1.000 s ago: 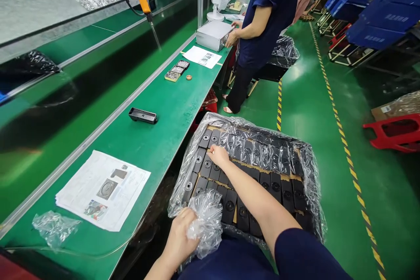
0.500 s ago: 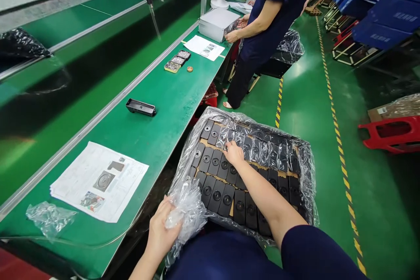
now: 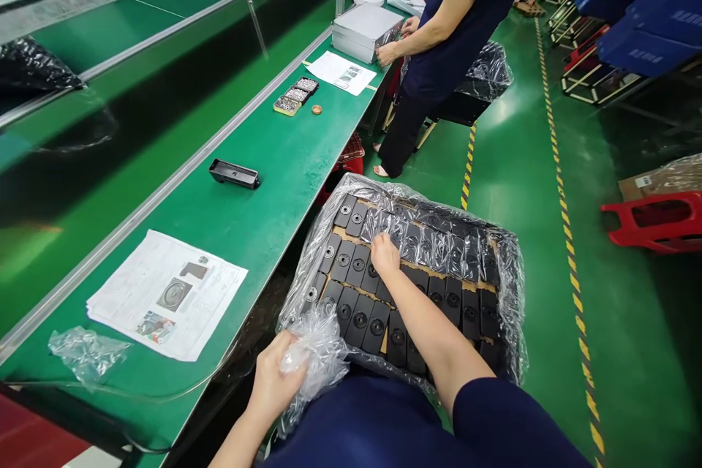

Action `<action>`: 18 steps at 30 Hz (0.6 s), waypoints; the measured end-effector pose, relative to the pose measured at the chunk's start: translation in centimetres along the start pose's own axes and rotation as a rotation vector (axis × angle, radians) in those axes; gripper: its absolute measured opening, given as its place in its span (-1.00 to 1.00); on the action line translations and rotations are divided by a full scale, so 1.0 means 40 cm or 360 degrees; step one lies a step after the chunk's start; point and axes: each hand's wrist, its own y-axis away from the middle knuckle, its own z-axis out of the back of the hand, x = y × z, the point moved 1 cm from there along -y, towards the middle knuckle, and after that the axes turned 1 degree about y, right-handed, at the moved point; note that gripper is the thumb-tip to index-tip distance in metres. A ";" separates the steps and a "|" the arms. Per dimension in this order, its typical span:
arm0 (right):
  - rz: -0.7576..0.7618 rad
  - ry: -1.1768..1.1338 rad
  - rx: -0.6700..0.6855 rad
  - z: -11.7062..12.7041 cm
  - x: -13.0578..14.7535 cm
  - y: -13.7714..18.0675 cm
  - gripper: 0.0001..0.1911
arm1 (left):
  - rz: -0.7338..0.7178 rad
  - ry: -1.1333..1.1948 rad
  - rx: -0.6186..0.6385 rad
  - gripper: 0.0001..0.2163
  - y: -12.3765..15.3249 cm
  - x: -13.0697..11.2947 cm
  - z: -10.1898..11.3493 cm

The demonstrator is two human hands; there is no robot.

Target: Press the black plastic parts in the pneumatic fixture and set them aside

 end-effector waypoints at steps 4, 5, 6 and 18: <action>-0.0115 0.0021 0.0018 -0.014 0.001 0.016 -0.71 | -0.0023 -0.0024 0.0020 -0.91 -0.001 0.004 -0.008; -0.0117 0.0014 0.0023 -0.018 0.003 0.014 -0.71 | -0.0030 -0.0030 0.0025 -0.91 -0.002 0.002 -0.009; -0.0106 0.0002 0.0026 -0.020 0.004 0.010 -0.70 | -0.0036 -0.0034 0.0028 -0.91 -0.004 -0.001 -0.009; 0.0007 -0.0451 -0.0124 0.038 -0.019 0.006 -0.84 | -0.0166 -0.0059 0.0043 -0.92 -0.026 0.003 -0.016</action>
